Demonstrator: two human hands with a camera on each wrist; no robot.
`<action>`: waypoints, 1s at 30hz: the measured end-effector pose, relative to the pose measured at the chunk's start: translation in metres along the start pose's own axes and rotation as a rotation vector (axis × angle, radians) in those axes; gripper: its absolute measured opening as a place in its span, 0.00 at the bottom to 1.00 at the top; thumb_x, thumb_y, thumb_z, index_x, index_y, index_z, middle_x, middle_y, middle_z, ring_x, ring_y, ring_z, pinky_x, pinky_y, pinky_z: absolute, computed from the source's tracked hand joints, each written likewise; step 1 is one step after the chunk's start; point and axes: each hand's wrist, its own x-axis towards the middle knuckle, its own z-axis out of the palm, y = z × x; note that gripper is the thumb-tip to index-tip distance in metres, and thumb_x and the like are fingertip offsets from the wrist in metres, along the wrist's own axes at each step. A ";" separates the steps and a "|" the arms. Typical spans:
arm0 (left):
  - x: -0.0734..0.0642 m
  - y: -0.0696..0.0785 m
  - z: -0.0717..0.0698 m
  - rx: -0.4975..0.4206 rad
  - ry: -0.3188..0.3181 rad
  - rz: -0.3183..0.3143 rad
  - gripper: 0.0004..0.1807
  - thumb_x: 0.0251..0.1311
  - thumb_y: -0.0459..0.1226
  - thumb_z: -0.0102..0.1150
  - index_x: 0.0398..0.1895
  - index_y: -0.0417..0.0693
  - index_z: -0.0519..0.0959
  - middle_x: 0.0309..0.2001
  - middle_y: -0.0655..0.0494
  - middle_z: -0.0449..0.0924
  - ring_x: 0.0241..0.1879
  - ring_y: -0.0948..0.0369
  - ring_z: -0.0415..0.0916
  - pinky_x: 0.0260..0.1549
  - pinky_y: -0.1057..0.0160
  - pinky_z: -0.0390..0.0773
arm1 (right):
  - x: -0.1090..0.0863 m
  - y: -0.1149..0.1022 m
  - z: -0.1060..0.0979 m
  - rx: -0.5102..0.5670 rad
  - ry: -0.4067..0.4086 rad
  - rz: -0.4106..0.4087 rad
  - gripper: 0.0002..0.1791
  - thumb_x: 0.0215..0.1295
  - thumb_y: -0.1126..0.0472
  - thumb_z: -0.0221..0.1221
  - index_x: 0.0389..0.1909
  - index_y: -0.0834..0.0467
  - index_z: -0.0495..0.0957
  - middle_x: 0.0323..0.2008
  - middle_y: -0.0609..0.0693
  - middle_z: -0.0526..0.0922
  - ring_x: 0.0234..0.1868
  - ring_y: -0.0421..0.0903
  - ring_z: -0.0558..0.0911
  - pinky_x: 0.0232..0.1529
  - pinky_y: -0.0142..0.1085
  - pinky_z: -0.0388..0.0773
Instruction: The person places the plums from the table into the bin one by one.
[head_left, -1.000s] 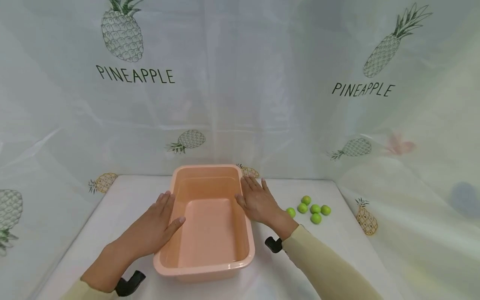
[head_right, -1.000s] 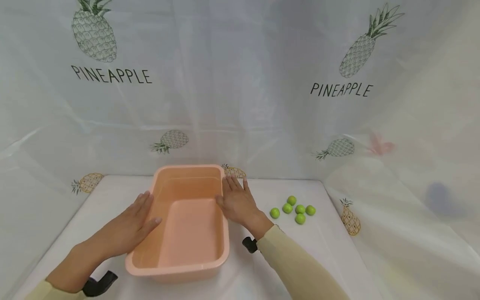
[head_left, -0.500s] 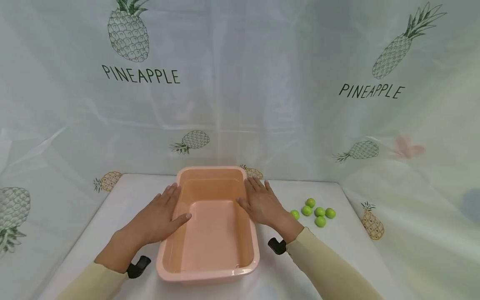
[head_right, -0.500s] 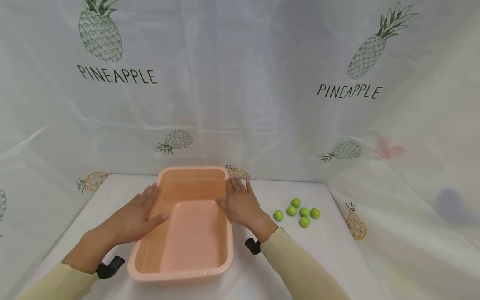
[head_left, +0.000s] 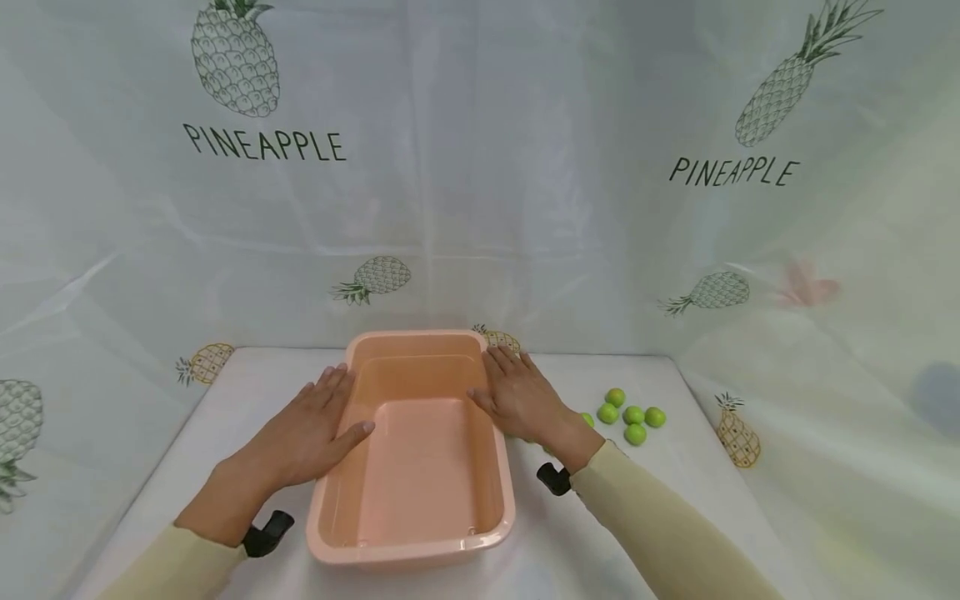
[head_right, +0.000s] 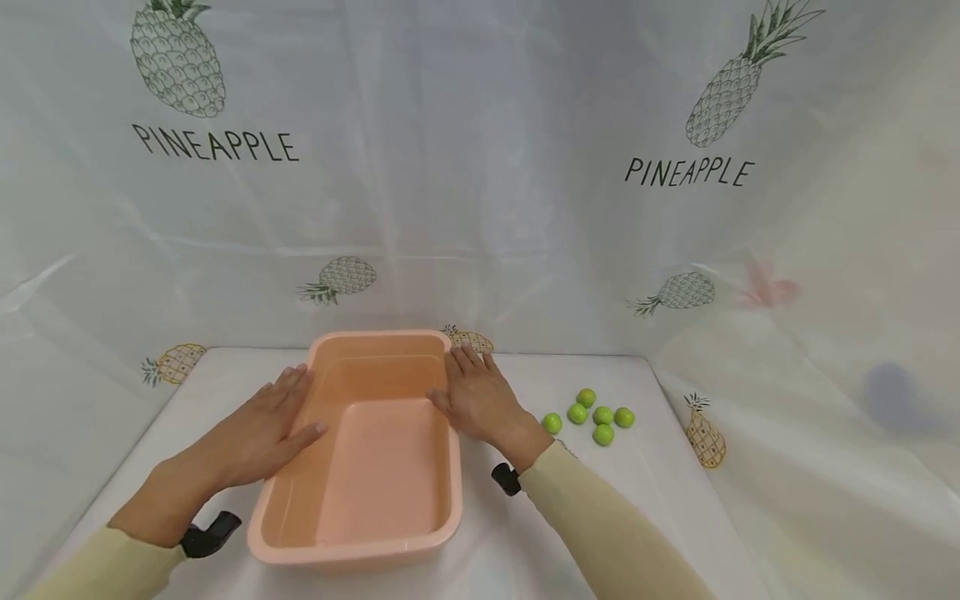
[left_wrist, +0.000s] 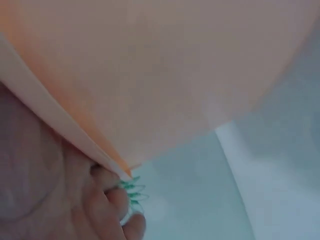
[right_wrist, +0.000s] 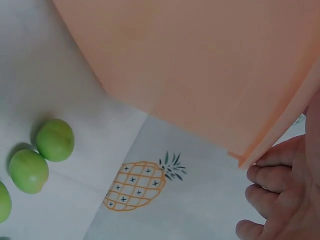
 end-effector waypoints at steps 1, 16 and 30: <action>0.001 0.000 0.001 -0.013 0.001 -0.012 0.49 0.71 0.63 0.34 0.74 0.28 0.47 0.75 0.34 0.42 0.74 0.40 0.39 0.68 0.39 0.47 | 0.001 0.000 0.001 -0.003 0.007 -0.003 0.39 0.76 0.39 0.41 0.71 0.68 0.59 0.71 0.63 0.61 0.73 0.58 0.57 0.69 0.56 0.55; 0.005 0.007 0.001 -0.007 -0.020 -0.030 0.51 0.69 0.65 0.38 0.74 0.29 0.46 0.75 0.35 0.41 0.74 0.41 0.39 0.69 0.41 0.47 | -0.015 -0.009 0.002 0.054 0.043 0.057 0.37 0.76 0.41 0.43 0.70 0.68 0.61 0.69 0.63 0.64 0.73 0.57 0.56 0.69 0.55 0.56; -0.001 0.012 0.003 -0.037 0.011 -0.020 0.48 0.71 0.62 0.37 0.74 0.27 0.47 0.75 0.33 0.41 0.74 0.40 0.38 0.68 0.39 0.48 | -0.026 0.024 -0.002 0.051 0.115 0.039 0.36 0.75 0.39 0.43 0.68 0.65 0.67 0.67 0.60 0.68 0.70 0.56 0.62 0.68 0.56 0.55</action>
